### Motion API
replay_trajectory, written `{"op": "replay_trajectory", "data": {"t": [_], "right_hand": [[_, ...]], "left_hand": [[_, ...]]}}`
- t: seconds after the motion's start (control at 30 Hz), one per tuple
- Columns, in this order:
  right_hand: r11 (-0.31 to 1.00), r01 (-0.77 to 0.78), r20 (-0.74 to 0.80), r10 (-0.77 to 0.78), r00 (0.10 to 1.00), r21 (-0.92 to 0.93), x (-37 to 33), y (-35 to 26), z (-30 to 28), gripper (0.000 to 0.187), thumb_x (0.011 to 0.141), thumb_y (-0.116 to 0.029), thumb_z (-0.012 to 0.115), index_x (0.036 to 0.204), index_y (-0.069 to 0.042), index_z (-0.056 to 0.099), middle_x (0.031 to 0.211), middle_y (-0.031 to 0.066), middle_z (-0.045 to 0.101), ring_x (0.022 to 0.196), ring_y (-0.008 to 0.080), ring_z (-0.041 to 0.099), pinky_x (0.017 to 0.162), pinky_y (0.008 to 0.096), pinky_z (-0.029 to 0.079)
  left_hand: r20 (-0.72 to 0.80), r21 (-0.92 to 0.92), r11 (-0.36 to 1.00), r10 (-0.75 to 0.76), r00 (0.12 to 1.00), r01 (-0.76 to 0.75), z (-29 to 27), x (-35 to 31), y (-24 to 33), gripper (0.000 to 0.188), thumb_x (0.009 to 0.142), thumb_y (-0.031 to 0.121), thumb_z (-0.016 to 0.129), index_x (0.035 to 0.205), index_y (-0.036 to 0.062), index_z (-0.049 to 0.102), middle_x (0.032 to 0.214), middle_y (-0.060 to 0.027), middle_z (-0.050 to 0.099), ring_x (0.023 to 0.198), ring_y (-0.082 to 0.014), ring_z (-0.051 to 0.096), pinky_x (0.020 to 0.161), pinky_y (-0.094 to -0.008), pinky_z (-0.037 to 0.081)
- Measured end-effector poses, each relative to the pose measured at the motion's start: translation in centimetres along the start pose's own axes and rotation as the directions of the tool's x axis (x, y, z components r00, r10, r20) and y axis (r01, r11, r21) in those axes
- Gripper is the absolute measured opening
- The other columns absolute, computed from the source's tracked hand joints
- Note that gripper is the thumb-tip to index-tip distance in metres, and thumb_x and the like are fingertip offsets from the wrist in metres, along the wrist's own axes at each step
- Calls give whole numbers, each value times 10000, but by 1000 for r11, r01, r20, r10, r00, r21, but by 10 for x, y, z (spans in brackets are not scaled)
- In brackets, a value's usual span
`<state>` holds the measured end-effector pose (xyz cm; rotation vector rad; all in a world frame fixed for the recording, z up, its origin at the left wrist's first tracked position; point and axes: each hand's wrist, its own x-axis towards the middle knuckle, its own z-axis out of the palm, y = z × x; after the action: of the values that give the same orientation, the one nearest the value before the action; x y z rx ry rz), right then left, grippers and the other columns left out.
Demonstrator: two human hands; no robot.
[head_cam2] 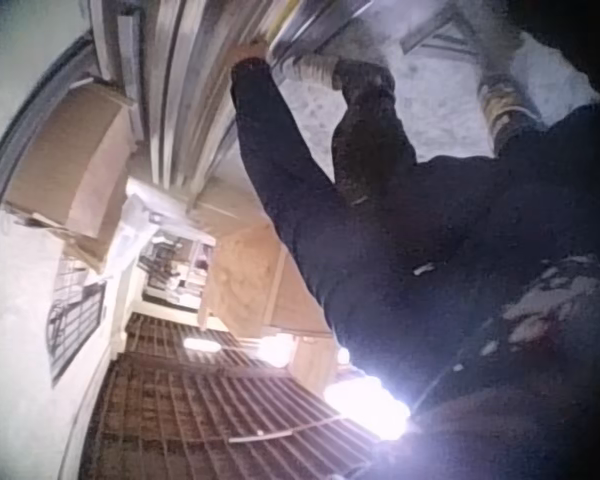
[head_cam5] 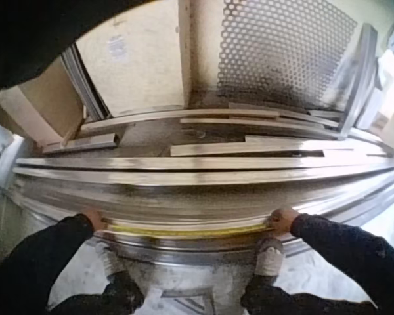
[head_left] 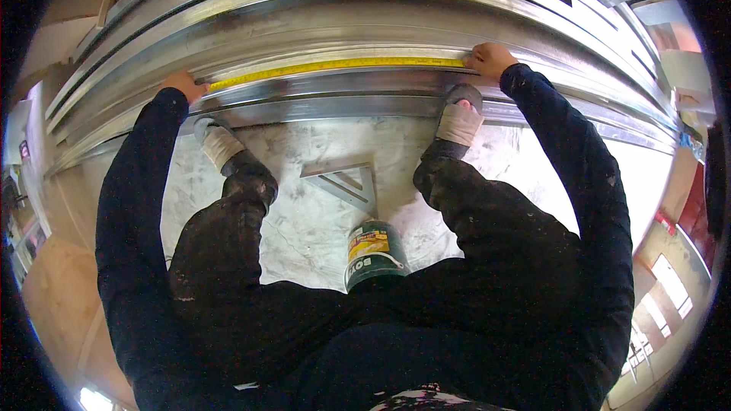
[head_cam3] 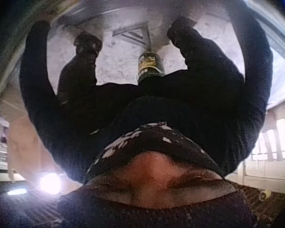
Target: Measuring and marking metal beams using a tape measure and a pencil.
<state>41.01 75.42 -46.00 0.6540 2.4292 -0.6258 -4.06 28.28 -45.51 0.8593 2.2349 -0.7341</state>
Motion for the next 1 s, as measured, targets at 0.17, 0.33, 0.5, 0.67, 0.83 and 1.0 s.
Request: {"op": "replay_trajectory", "data": {"t": [0.17,0.33,0.5,0.67,0.83,1.0], "right_hand": [[1000,-11,32,11,999,-28,5,-12,-2,455,843,-461,640,876,-12,705,842,236,686,799,418,662,750,476,518],[1000,30,-34,-30,999,0,4,-7,4,455,855,-437,626,760,6,651,743,268,615,725,431,609,675,489,459],[999,-41,41,40,998,14,6,-2,2,446,840,-465,659,951,-37,716,927,233,699,888,395,675,805,463,523],[999,-48,70,48,996,5,6,-13,-5,416,833,-444,672,947,-47,722,925,228,700,881,397,675,805,461,523],[1000,-20,44,20,999,-7,4,-15,-5,414,838,-433,669,942,-37,722,904,223,701,841,399,675,786,461,525],[1000,-31,77,30,997,7,1,-17,-10,403,844,-418,669,945,-31,721,922,225,701,855,394,674,793,455,525]], "left_hand": [[-24,63,997,55,998,-53,17,7,-17,572,849,568,566,1037,49,720,1050,-228,678,1010,-400,641,904,-478,506],[-53,23,997,76,996,-74,7,-2,-12,625,822,566,602,988,-27,710,1067,-263,663,1024,-406,631,925,-468,483],[51,26,998,51,997,-53,-10,-9,0,614,822,574,606,954,-16,719,996,-249,682,992,-410,638,895,-468,494],[52,-12,1000,13,999,-13,3,-1,-11,601,814,579,620,958,4,724,991,-238,687,970,-402,649,868,-464,506],[30,-62,998,7,1000,-5,5,-1,-13,593,803,578,636,959,13,726,983,-235,689,958,-388,656,856,-455,512],[32,-77,997,-2,999,4,-5,-7,-5,587,803,565,641,964,7,721,975,-230,692,950,-387,658,852,-450,510]]}}
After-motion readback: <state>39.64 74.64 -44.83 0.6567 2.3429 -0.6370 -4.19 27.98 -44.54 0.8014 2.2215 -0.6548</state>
